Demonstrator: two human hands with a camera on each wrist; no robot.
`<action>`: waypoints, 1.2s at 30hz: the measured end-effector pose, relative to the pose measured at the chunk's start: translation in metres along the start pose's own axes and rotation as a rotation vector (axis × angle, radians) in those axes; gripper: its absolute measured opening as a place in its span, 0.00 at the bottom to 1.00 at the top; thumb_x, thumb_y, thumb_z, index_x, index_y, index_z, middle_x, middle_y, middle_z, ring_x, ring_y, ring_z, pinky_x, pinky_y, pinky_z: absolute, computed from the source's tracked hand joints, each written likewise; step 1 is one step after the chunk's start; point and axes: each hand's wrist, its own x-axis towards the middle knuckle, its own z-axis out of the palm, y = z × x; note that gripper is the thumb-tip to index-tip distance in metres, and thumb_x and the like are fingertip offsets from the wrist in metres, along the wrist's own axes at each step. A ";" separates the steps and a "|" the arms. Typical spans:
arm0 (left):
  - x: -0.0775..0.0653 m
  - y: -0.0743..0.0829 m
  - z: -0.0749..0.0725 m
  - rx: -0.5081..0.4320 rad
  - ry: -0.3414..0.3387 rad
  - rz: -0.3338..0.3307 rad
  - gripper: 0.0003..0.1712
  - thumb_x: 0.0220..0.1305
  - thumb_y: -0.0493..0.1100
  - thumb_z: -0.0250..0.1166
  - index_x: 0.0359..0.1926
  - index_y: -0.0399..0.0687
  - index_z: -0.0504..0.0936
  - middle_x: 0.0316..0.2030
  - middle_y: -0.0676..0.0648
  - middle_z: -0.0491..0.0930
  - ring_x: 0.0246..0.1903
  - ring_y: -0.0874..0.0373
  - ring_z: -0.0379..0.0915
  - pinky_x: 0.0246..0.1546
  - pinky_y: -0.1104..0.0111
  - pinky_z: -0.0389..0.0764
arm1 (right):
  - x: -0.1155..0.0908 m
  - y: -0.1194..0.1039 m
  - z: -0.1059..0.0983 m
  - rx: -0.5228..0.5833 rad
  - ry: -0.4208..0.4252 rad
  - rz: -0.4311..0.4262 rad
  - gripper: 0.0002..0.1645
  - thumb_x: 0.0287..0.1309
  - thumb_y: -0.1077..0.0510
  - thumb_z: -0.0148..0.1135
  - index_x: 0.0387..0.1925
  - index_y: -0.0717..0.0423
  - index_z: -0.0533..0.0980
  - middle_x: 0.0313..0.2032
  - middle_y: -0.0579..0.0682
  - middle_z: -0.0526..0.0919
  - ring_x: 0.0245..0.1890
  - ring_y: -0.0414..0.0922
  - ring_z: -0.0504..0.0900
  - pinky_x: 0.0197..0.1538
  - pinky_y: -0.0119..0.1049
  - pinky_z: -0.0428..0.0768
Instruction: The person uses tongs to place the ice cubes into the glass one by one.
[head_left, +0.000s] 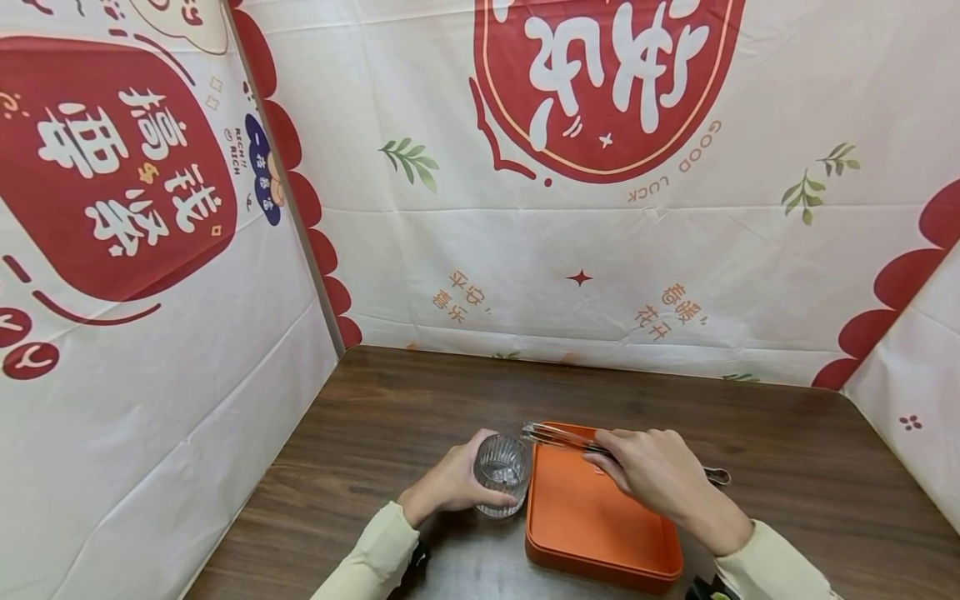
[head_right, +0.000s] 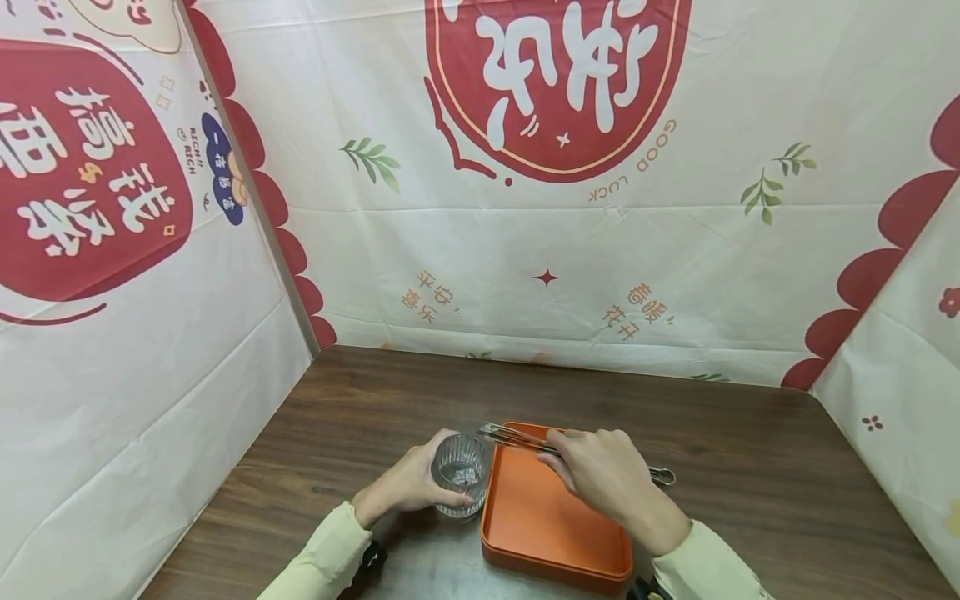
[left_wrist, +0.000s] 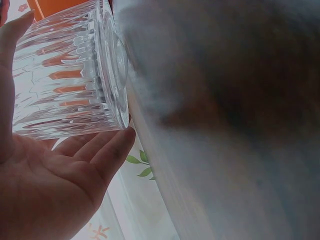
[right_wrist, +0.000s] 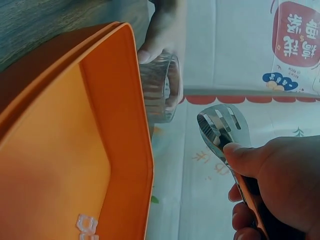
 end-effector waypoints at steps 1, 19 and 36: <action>0.000 0.000 0.000 -0.001 -0.001 0.001 0.50 0.39 0.61 0.82 0.62 0.57 0.67 0.45 0.49 0.83 0.43 0.60 0.79 0.46 0.68 0.79 | 0.001 -0.001 0.000 0.004 0.000 -0.001 0.20 0.56 0.44 0.69 0.20 0.40 0.66 0.14 0.30 0.59 0.12 0.29 0.57 0.16 0.27 0.51; 0.000 -0.001 0.000 -0.005 -0.004 0.007 0.49 0.40 0.61 0.82 0.62 0.58 0.67 0.45 0.51 0.83 0.43 0.61 0.79 0.46 0.69 0.78 | 0.013 -0.014 0.007 0.026 -0.024 -0.020 0.18 0.54 0.45 0.72 0.22 0.42 0.69 0.15 0.32 0.64 0.11 0.31 0.61 0.16 0.27 0.55; 0.001 0.000 0.000 -0.007 -0.009 -0.017 0.49 0.39 0.60 0.82 0.61 0.58 0.68 0.44 0.51 0.82 0.42 0.62 0.78 0.44 0.70 0.78 | 0.013 -0.016 0.009 0.019 -0.001 -0.040 0.18 0.53 0.44 0.71 0.23 0.42 0.70 0.14 0.32 0.67 0.11 0.32 0.65 0.15 0.29 0.57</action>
